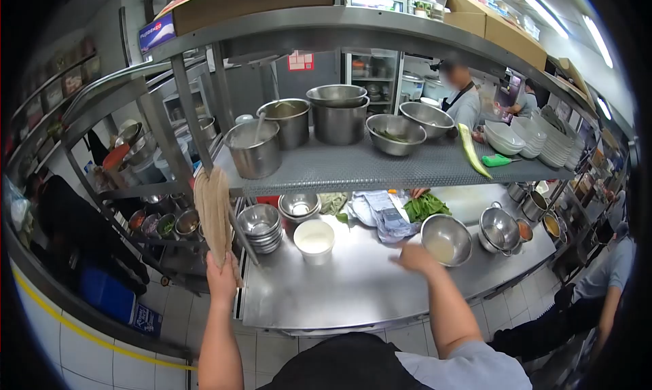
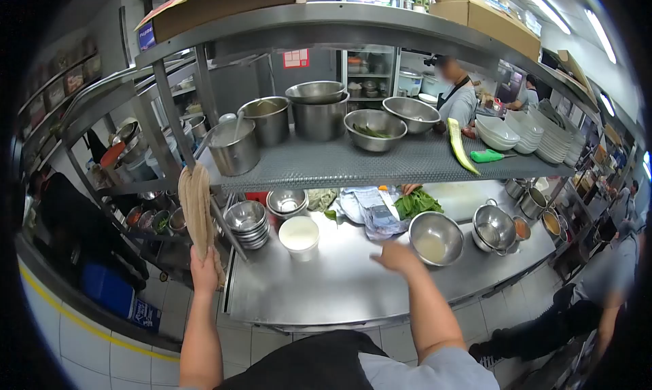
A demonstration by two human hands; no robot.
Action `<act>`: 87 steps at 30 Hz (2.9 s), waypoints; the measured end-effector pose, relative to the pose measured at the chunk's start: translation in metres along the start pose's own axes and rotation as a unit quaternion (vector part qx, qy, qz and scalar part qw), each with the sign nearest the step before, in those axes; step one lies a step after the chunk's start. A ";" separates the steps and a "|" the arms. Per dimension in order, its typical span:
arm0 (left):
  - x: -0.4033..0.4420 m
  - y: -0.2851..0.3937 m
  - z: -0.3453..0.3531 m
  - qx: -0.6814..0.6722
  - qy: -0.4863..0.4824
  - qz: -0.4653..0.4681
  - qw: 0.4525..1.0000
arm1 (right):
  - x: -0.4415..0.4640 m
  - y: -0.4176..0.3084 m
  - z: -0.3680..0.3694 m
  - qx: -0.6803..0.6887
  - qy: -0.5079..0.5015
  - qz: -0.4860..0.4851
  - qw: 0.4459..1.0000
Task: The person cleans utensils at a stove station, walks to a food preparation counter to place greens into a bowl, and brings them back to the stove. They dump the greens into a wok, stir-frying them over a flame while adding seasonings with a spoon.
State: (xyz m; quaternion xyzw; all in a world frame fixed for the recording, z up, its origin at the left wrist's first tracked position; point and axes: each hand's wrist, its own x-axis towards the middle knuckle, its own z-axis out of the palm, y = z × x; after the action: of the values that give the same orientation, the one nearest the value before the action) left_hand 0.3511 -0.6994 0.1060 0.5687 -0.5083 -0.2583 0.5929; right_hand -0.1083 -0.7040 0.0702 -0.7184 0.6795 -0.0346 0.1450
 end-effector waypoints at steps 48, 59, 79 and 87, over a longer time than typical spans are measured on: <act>-0.064 -0.191 0.018 0.452 -0.209 0.107 0.861 | -0.035 -0.001 0.176 0.005 0.161 -0.120 0.980; -0.067 -0.193 0.021 0.453 -0.131 0.054 0.881 | -0.036 0.000 0.178 -0.003 0.171 -0.121 0.978; -0.069 -0.190 0.023 0.469 -0.062 0.011 0.881 | -0.037 -0.002 0.173 -0.027 0.162 -0.122 0.979; -0.064 -0.201 0.022 0.498 -0.098 0.025 0.861 | -0.037 0.002 0.181 0.000 0.134 -0.098 0.986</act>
State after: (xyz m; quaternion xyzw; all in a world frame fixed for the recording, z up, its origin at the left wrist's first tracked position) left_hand 0.3639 -0.6959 -0.1057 0.7467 -0.6391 -0.0106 0.1841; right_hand -0.0683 -0.6382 -0.0975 -0.7706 0.6187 -0.1451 0.0487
